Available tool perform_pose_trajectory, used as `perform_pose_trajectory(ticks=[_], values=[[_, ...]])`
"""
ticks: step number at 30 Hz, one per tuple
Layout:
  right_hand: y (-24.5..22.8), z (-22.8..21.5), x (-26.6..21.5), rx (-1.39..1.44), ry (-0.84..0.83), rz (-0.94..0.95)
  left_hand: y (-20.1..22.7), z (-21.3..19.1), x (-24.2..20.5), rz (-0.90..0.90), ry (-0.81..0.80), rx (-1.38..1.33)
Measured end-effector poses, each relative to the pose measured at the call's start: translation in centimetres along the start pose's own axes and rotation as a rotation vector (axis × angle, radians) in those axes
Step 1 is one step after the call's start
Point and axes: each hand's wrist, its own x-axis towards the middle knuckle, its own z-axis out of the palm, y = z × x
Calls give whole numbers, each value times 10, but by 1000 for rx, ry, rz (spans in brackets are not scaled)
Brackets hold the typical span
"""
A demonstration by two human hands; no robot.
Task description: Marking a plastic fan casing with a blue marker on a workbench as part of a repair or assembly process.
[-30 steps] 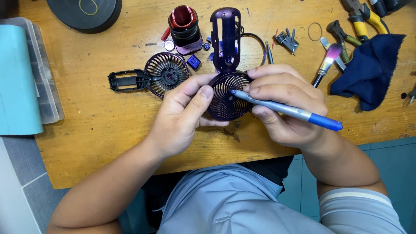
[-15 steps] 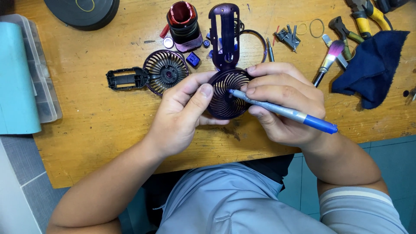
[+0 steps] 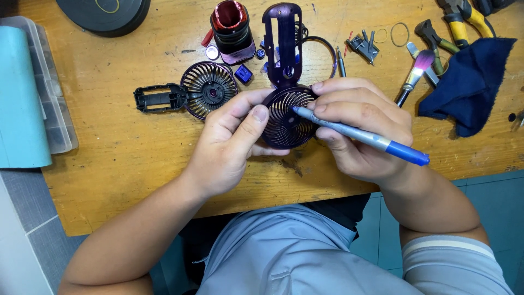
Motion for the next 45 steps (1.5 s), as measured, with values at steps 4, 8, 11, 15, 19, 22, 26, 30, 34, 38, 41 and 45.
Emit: perform_pose_trajectory(ticks=[4,8,11,15,19,22,26,30,34,38,41,45], values=[[2,-1,-1,42,16,15,1,0,0,-14,0,-6],[1,1,1,12,1,-31,1,0,0,6,-18,2],[1,2,-2,31,35,-5,0,0,-1,1,-20,-13],[-1,1,-4,62,42,39,0,0,-2,4,-17,-20],[0,2,-1,19,12,-14,1,0,-3,20,-29,-26],[2,2,-1,13,7,-7,3,0,-3,26,-34,-2],[2,5,-3,30,36,-7,2,2,-4,10,-35,-13],[2,2,-6,87,51,38,3,3,-5,12,-27,-9],[-1,5,-1,14,31,-28,3,2,-4,19,-31,-6],[-1,4,-6,57,71,51,0,2,-4,-2,-29,-45],[-1,5,-3,34,55,29,-2,2,-4,2,-29,-49],[0,7,-5,21,79,30,-1,2,-4,3,-20,-38]])
